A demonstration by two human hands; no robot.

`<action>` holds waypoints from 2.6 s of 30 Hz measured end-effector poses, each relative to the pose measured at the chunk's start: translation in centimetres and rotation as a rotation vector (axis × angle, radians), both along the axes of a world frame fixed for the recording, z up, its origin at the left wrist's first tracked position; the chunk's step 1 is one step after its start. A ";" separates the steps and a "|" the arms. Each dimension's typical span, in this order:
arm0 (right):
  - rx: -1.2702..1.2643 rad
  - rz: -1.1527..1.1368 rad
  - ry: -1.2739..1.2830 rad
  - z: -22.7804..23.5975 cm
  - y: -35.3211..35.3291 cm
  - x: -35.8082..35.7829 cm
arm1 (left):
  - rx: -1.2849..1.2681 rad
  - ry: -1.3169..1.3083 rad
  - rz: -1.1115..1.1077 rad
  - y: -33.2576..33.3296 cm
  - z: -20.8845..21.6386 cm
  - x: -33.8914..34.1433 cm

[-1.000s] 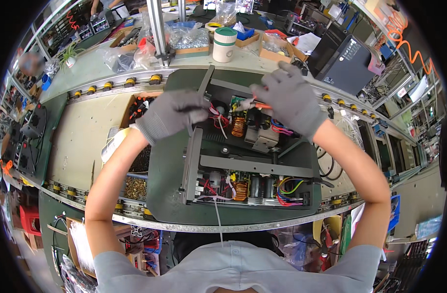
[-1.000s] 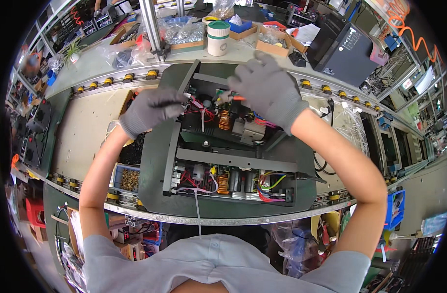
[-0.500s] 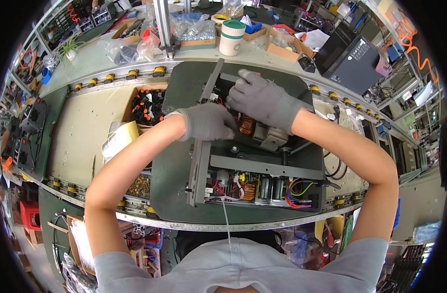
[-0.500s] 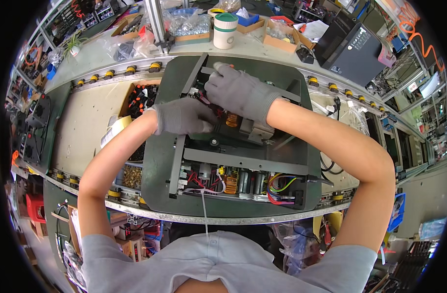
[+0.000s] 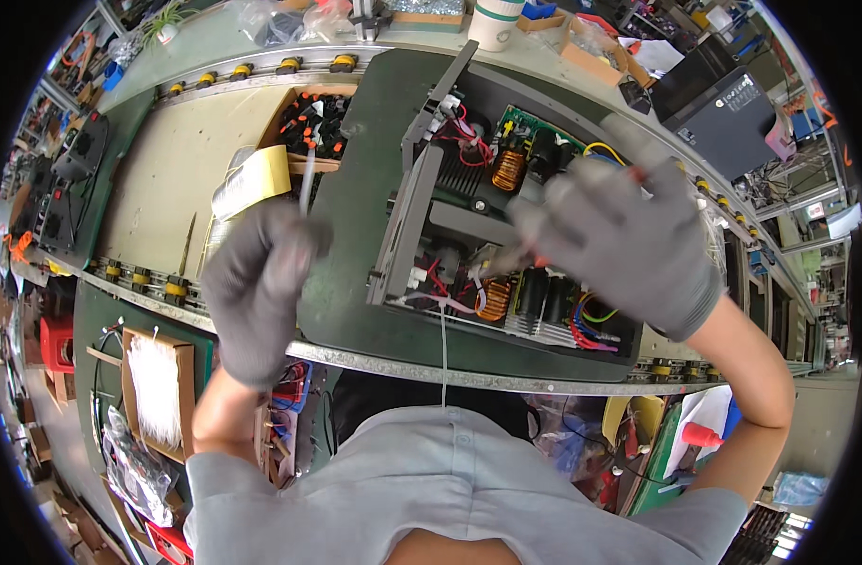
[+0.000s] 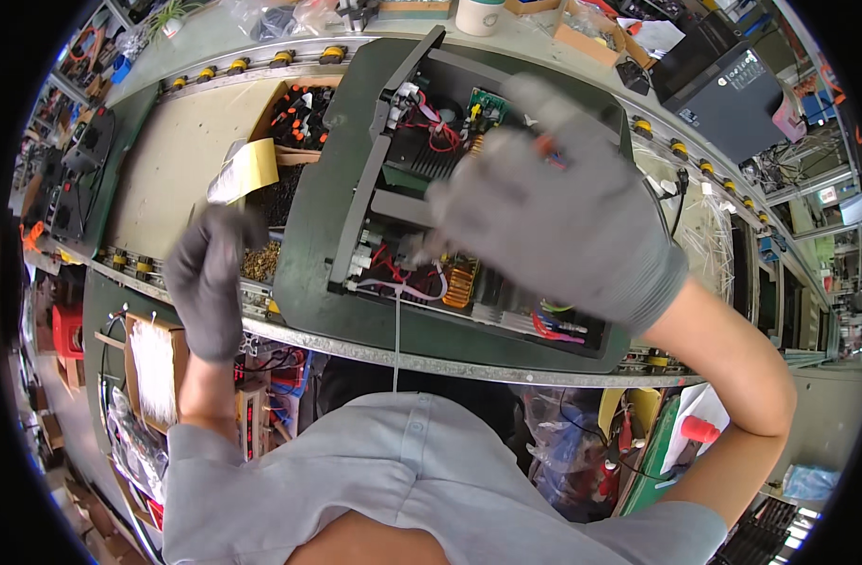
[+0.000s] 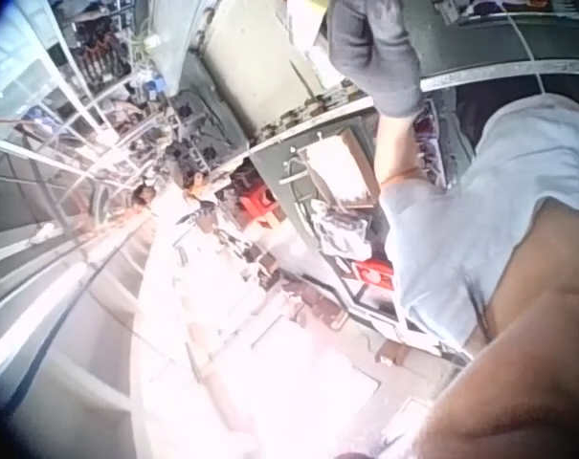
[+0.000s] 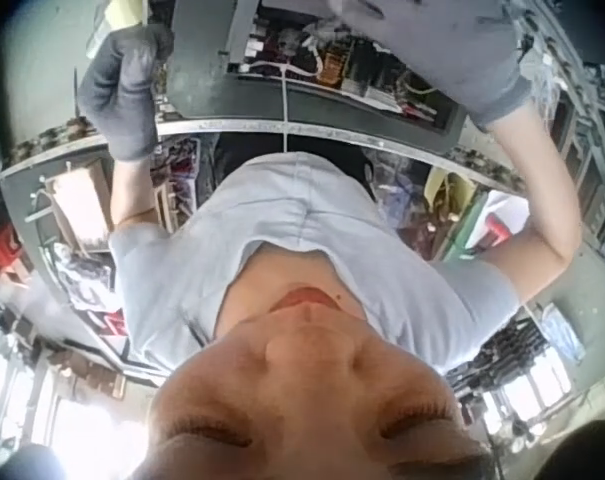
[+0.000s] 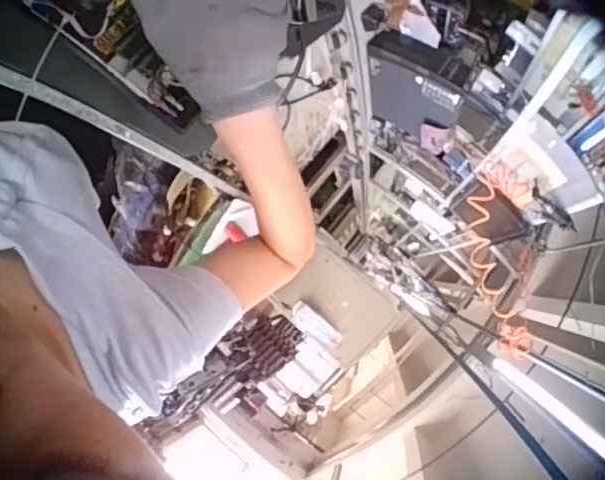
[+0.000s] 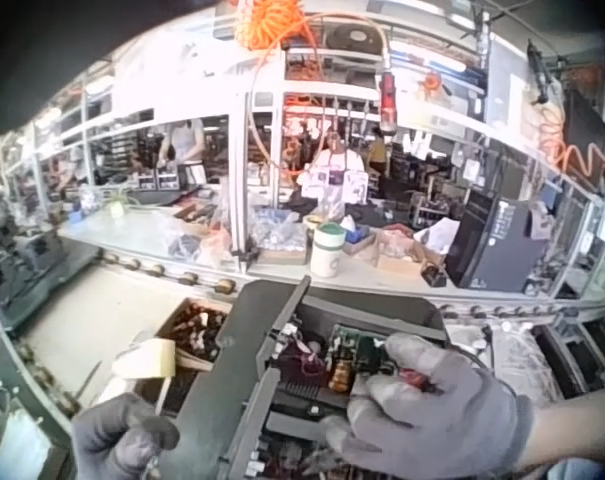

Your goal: The recorder assembles industrial power supply units on a conveyor belt, connecting internal wires, applying hot glue, securing covers with an electric screwdriver, and applying labels.

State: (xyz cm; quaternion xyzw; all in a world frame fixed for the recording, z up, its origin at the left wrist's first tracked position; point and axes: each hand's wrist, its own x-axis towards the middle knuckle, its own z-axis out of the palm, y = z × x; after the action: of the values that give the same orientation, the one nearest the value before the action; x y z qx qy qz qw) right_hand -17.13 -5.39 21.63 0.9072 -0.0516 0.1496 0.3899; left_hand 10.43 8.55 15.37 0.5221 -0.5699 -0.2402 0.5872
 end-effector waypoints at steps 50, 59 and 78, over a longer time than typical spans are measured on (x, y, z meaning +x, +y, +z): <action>-0.063 -2.746 -0.815 -17.7 43.2 -45.6 | -0.160 -0.985 -0.392 -9.0 -0.9 -25.0; -0.073 -1.345 -1.383 -12.9 22.0 -34.6 | -0.095 -0.971 -0.334 -7.9 -0.4 -19.7; 0.283 -1.713 -1.171 -20.7 -27.1 -43.3 | -0.033 -0.944 -0.296 -9.1 -0.8 -16.6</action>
State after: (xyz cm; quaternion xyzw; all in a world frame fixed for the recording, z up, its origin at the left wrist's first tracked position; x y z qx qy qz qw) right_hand -60.41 -32.46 0.88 0.3901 -0.8748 0.2318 0.1698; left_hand -6.19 -0.58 14.56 0.4781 -0.8455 -0.0493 0.2328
